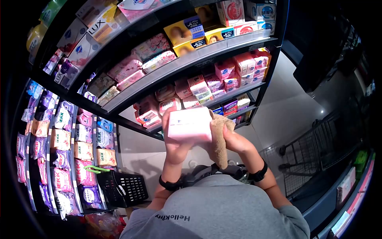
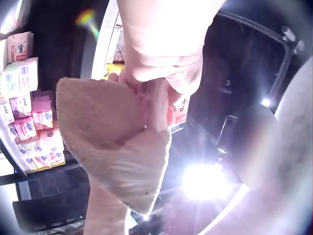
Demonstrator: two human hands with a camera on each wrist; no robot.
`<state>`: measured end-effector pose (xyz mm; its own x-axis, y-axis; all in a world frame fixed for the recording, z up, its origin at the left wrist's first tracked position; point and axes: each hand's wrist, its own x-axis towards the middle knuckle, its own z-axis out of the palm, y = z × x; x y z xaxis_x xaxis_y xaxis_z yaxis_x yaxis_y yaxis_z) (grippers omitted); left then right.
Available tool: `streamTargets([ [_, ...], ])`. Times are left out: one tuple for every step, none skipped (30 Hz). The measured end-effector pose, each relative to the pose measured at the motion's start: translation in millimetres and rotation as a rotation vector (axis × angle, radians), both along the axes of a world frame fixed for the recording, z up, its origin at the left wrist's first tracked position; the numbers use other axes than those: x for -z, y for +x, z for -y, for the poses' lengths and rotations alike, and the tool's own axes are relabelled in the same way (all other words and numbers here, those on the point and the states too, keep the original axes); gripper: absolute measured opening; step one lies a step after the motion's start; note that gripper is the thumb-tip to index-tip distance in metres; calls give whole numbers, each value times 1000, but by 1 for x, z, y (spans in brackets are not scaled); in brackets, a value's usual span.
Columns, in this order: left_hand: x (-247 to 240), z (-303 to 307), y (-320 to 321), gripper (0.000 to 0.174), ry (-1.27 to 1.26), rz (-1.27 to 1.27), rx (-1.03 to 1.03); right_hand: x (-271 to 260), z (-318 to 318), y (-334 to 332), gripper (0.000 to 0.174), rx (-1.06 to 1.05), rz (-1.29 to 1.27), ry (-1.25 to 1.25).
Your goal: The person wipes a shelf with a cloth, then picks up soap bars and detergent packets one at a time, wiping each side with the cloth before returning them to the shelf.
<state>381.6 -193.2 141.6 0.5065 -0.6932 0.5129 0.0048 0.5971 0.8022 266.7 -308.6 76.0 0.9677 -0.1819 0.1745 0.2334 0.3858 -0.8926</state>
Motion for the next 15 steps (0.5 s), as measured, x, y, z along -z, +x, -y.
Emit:
streamTargets([
  [5,4,3,76,-16,97,-110,3,-3,2,65,-5,-5,-14],
  [8,6,3,74,11,144,-181,-14,-4,-3,66,-18,-22,-190],
  [11,7,4,71,38,191,-254,-34,-14,-2,68,63,119,-253],
  [13,6,5,69,38,194,-256,-29,-12,-4,68,36,42,-286],
  [14,6,4,69,40,193,-258,-21,-9,-5,69,11,-36,-318],
  [13,6,1,69,26,138,-283,-16,-9,-3,69,11,-37,-318],
  [13,7,-1,69,11,83,-308,-11,-9,-1,70,84,-18,-165],
  [15,8,1,69,-25,40,-330,-8,-9,-1,72,155,1,-12],
  [19,7,4,69,-25,40,-330,-10,-3,-6,84,150,27,-8],
  [23,5,9,67,-11,31,-341,-20,-3,-7,77,285,157,-95],
  [24,4,11,66,4,23,-353,-31,-2,-7,71,420,288,-183],
  [22,4,10,64,11,20,-336,-35,4,-6,60,512,271,-335],
  [22,4,8,64,13,17,-334,-33,6,-4,60,513,267,-335],
  [22,4,5,65,31,-40,-289,-28,8,-1,65,689,274,-708],
  [23,5,3,65,50,-95,-243,-24,8,2,71,856,273,-1085],
])
